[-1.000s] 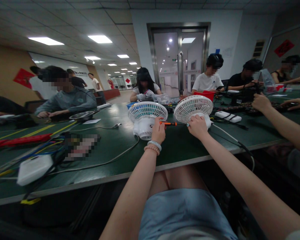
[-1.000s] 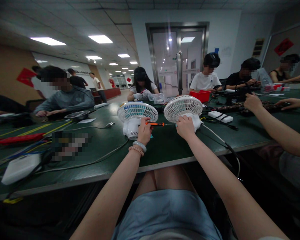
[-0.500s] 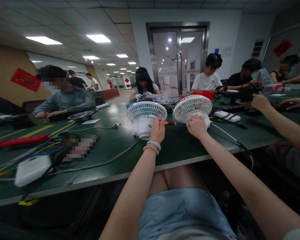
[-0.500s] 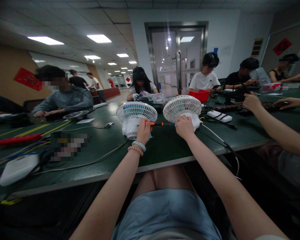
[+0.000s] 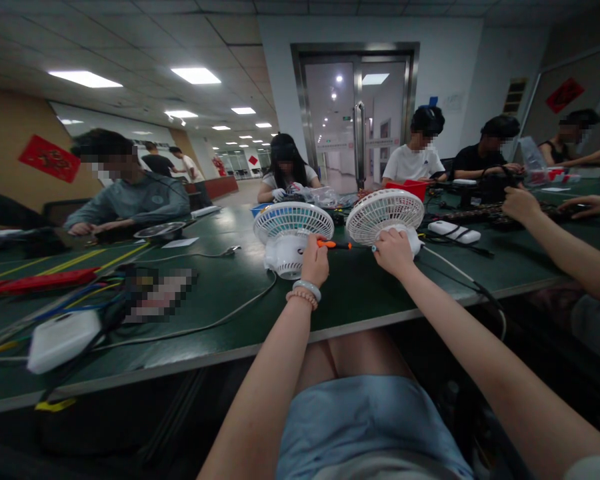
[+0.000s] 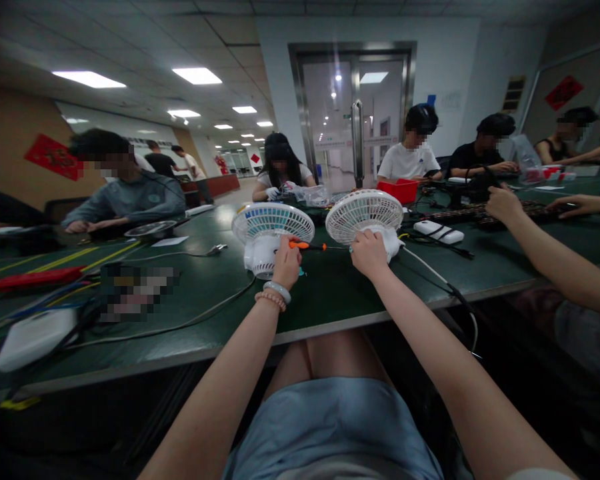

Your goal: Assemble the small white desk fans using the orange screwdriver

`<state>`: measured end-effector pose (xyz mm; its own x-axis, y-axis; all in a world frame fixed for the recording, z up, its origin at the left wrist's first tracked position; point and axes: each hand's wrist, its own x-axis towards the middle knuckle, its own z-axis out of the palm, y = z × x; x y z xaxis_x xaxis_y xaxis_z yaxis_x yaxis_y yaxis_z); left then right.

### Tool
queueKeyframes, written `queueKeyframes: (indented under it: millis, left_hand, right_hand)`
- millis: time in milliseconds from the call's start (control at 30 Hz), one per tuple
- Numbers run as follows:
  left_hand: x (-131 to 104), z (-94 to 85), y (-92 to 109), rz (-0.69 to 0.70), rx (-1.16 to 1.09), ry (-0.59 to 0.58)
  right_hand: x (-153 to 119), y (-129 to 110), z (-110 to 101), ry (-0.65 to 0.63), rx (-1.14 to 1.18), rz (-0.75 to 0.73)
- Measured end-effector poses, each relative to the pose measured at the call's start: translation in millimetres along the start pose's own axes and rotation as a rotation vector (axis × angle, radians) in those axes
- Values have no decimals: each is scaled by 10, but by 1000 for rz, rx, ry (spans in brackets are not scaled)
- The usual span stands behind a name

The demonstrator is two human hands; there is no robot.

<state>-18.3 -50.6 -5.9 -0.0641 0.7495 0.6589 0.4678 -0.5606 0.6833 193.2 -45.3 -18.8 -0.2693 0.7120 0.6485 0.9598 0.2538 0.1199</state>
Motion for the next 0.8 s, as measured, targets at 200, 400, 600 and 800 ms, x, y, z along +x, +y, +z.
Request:
queueKeyframes:
  millis: [200,400,600,800]
  left_hand:
    - [-8,-6,-7,43,80,-15]
    - [-2,-23,-26,69,158,-46]
    - [-1,-28,11,70,249,-19]
    - [14,-12,-14,67,248,-13]
  right_hand:
    - [-1,-2,1,-4,0,1]
    - [1,3,12,-1,-2,1]
    - [4,5,11,-1,-2,1]
    - [7,4,6,-2,-3,-1]
